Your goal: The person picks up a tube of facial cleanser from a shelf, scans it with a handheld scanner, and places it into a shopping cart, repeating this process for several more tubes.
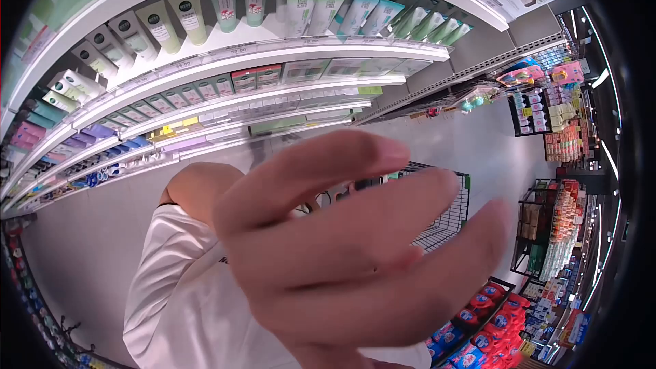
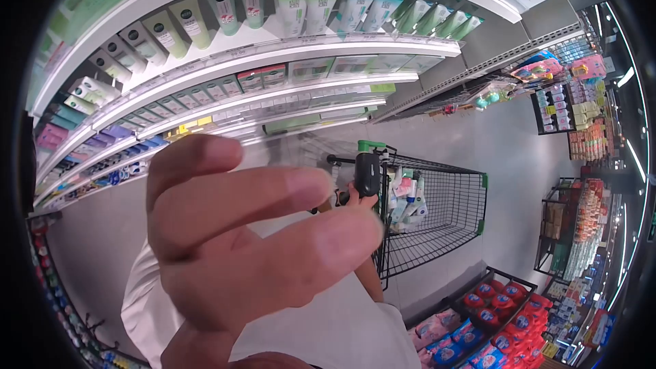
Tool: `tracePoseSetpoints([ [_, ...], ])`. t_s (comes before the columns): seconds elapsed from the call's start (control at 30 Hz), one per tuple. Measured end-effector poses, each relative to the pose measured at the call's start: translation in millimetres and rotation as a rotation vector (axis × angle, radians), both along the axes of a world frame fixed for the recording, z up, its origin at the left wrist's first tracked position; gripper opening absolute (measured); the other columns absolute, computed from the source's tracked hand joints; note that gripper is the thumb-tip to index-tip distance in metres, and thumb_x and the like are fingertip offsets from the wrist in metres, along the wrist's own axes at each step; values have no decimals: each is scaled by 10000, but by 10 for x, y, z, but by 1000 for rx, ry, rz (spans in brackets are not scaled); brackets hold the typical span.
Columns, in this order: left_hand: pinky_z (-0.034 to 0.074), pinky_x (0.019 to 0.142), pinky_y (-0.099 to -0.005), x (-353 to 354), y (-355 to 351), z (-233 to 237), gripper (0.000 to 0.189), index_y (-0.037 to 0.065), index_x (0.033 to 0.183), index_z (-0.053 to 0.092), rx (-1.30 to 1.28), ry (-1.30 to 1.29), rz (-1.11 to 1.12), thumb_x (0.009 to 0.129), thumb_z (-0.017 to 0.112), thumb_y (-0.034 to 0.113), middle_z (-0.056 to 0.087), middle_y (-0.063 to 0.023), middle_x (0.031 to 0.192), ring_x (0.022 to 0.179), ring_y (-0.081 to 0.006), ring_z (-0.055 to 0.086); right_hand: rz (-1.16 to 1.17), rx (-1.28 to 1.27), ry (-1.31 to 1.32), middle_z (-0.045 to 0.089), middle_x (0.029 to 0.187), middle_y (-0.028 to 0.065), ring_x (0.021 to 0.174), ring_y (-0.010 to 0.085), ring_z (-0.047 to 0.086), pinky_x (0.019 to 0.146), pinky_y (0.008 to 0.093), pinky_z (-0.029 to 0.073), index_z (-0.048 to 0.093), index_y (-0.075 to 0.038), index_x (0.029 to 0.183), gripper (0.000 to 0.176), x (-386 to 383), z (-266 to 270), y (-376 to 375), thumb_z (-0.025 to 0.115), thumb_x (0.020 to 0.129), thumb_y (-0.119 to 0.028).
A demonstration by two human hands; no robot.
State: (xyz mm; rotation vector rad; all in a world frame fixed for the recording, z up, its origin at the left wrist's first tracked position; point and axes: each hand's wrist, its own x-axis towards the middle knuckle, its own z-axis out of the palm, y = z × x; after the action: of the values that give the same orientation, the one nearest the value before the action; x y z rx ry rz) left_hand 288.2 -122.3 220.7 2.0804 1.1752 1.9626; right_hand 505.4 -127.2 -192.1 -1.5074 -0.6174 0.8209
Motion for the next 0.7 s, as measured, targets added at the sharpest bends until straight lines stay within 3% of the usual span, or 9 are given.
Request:
tracePoseSetpoints([
  [0.03,477,886,-453,-21,216,-114,116,214,1029,634,184,-21,-52,922,617,258,682,-4,1054,914,-239,641,3,2,0,668,833,103,756,195,646,737,329,521,632,52,885,125,33,-42,-30,700,807,-17],
  [0.07,532,756,-390,-15,469,-188,135,99,954,664,362,110,11,894,628,215,708,-32,959,820,-232,661,44,21,-26,669,834,103,758,196,647,739,329,521,634,53,887,132,90,-63,-43,706,807,-22],
  [0.13,532,640,-356,-77,854,-492,66,32,865,656,433,54,-110,845,650,95,701,-71,877,744,-255,668,120,74,-75,672,836,104,763,197,650,743,329,520,637,53,893,146,139,83,21,718,807,-32],
  [0.2,523,659,-355,-276,1058,-612,109,25,900,651,131,141,-170,797,682,9,682,-96,855,741,-278,657,187,130,-122,675,838,104,768,197,652,746,328,519,641,54,898,159,173,184,76,730,807,-42],
  [0.27,512,671,-346,-413,1476,-1026,135,13,916,645,100,154,21,798,707,-13,661,-116,829,731,-303,642,151,147,-133,682,835,106,760,197,653,742,327,518,653,53,893,149,183,144,74,727,802,-39],
  [0.33,500,691,-329,-569,1823,-1394,73,15,946,646,13,44,139,882,670,40,645,-113,809,732,-261,633,130,176,-225,684,790,91,711,180,641,702,325,510,679,48,868,129,181,130,84,722,784,-41],
  [0.43,494,707,-314,-765,2128,-1754,120,23,986,647,-81,-73,268,878,678,63,647,-96,854,764,-237,629,116,156,-186,668,749,75,677,159,621,675,321,503,683,43,860,126,143,233,105,717,774,-43],
  [0.63,505,781,-335,-893,2372,-2169,296,37,1111,660,-344,50,480,852,724,165,633,-88,1017,901,-237,617,105,174,-204,648,726,65,652,139,618,631,310,506,675,43,862,130,164,182,155,716,779,-48],
  [0.7,504,818,-361,-884,2439,-2263,335,29,1139,655,-269,92,513,852,725,185,635,-104,1053,952,-258,616,104,178,-164,647,724,68,626,138,620,597,312,509,669,47,877,139,119,308,155,713,785,-47],
])
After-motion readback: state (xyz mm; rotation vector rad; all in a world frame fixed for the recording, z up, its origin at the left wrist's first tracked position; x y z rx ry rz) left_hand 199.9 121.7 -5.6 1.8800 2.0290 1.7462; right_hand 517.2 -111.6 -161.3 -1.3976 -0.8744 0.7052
